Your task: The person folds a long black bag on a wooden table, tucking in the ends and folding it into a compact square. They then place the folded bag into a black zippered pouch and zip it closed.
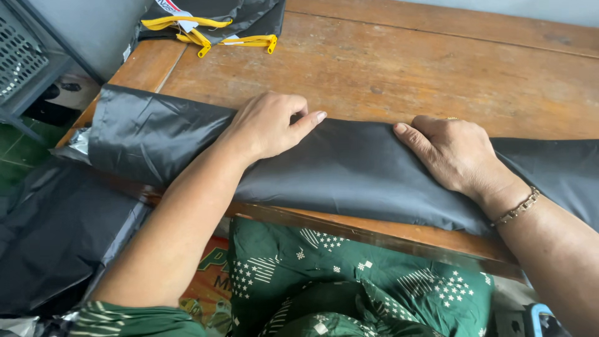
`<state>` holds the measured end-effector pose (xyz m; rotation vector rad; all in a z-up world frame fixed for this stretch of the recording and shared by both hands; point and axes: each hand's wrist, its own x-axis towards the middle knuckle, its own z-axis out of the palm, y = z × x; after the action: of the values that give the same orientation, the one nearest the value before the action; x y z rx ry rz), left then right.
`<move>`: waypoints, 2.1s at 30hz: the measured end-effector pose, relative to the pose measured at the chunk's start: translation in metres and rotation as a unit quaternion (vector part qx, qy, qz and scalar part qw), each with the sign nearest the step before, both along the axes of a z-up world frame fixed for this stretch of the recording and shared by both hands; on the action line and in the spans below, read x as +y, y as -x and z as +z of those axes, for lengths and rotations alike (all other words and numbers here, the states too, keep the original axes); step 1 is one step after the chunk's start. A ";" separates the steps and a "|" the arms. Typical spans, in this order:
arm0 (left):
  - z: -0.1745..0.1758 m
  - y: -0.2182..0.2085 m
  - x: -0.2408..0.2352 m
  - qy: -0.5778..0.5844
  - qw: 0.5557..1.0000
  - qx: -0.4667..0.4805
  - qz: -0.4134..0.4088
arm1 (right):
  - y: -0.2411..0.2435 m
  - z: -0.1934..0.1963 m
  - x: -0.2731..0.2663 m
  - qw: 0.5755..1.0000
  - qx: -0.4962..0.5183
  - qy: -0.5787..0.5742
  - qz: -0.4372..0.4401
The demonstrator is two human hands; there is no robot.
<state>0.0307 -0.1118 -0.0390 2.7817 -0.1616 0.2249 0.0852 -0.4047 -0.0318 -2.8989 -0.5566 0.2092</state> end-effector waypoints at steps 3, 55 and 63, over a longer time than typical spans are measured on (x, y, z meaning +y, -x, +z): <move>-0.003 -0.002 0.001 0.006 1.000 -0.017 -0.005 | 0.002 0.004 0.001 1.000 0.013 -0.001 -0.009; 0.012 0.000 -0.003 0.092 0.992 0.073 0.053 | 0.002 0.006 -0.002 0.997 0.032 -0.067 0.000; 0.016 0.005 -0.006 0.095 0.991 0.067 0.061 | -0.002 0.002 -0.004 0.998 0.020 -0.059 0.006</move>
<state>0.0255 -0.1178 -0.0226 2.6077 0.0604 0.0772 0.0868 -0.4088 -0.0303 -2.7709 -0.5597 0.2282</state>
